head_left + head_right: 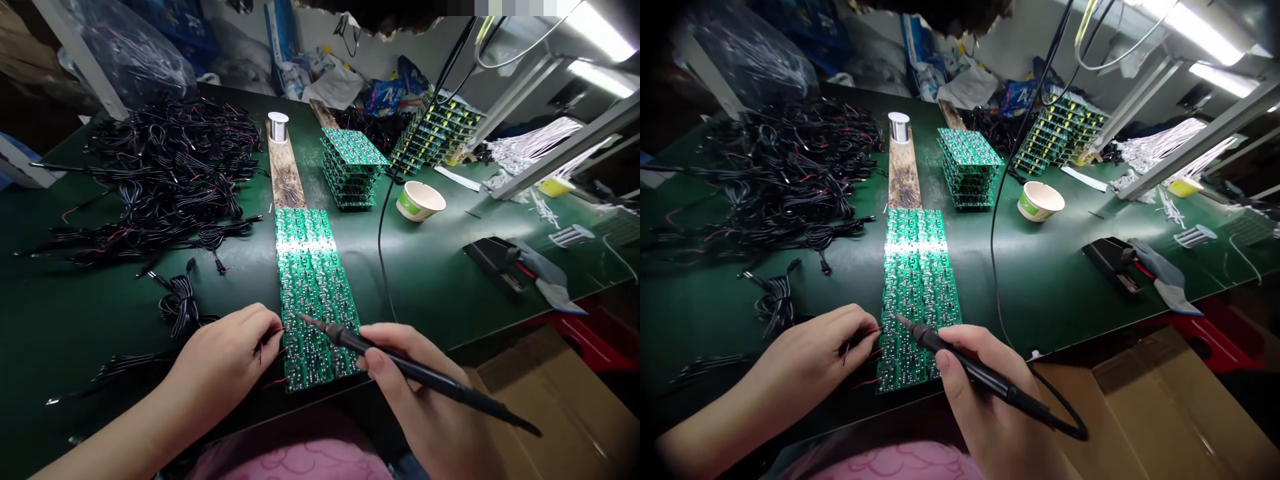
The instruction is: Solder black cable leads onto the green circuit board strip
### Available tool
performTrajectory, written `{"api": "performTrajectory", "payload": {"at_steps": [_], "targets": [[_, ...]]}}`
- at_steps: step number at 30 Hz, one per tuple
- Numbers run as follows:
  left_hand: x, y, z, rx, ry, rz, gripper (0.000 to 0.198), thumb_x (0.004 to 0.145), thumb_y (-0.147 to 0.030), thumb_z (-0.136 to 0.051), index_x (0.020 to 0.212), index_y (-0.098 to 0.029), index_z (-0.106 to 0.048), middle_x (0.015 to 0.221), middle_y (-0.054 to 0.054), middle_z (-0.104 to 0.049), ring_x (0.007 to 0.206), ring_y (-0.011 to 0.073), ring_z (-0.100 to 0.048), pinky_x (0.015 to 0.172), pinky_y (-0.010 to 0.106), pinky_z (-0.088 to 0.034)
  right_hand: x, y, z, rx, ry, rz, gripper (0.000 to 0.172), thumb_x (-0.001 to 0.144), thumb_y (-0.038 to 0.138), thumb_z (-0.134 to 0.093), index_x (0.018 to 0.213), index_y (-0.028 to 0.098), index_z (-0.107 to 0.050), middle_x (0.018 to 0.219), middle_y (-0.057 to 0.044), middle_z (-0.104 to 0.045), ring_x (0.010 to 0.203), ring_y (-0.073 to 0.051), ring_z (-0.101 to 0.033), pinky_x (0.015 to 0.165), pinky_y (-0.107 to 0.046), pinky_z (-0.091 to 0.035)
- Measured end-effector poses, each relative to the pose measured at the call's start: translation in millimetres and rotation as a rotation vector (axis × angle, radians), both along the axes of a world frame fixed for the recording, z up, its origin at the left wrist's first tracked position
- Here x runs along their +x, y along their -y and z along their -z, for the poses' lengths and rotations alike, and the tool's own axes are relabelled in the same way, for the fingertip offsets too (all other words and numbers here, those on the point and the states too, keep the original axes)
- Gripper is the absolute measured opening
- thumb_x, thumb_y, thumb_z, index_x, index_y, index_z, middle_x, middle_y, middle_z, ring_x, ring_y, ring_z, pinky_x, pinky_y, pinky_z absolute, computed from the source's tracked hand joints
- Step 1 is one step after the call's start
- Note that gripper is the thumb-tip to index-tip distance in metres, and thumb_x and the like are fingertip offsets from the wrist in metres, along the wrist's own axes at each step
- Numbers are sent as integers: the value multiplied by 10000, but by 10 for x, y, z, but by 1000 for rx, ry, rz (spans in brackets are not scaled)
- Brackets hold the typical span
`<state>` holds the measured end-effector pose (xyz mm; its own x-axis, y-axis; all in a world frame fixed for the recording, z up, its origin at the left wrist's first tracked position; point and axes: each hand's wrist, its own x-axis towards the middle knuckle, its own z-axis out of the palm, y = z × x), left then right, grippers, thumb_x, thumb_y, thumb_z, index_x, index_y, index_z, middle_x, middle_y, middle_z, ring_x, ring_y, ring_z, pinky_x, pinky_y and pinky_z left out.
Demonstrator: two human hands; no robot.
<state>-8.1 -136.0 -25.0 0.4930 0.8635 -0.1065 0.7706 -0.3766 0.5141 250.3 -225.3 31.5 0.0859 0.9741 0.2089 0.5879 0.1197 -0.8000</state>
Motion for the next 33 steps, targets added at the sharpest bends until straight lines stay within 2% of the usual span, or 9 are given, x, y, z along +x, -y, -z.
{"api": "performTrajectory", "payload": {"at_steps": [3,11,17,21,33], "targets": [[8,-11,-15,-14,-17,-6,256,1046,-371,-462,948,-248,-663,937,-6,-697,815,180,-647,713,315,-411,-28,54,-41,-16,-3,-9,92,1025,310,-684,1071,301,-763,848,42,-791,662,-117,-745,607,-160,-608],[34,-20,-53,-55,-43,-31,277,1027,-401,-457,959,-250,-680,964,-1,-723,817,192,-652,720,331,-416,-94,-24,-53,-54,-39,-49,94,1032,297,-653,1020,273,-743,812,42,-779,675,-113,-743,604,-150,-592],[33,-23,-38,-41,-53,-29,258,1026,-396,-476,964,-255,-682,958,0,-730,806,190,-652,701,323,-403,-94,-21,-104,-39,21,-80,74,1015,256,-682,1044,291,-740,847,68,-789,716,-94,-754,709,-136,-608],[33,-23,-48,-43,-46,-30,254,1019,-387,-477,958,-254,-685,945,-2,-727,793,188,-650,701,324,-404,-87,-2,-121,-19,64,-78,79,1005,272,-693,1045,296,-756,898,49,-807,755,-118,-761,785,-178,-632],[22,-22,-51,-38,-64,-3,296,1031,-422,-435,943,-261,-667,943,14,-726,822,214,-672,712,337,-442,-54,-37,-148,5,-21,15,104,1043,311,-650,1052,262,-741,798,28,-754,634,-115,-705,573,-175,-583]]}}
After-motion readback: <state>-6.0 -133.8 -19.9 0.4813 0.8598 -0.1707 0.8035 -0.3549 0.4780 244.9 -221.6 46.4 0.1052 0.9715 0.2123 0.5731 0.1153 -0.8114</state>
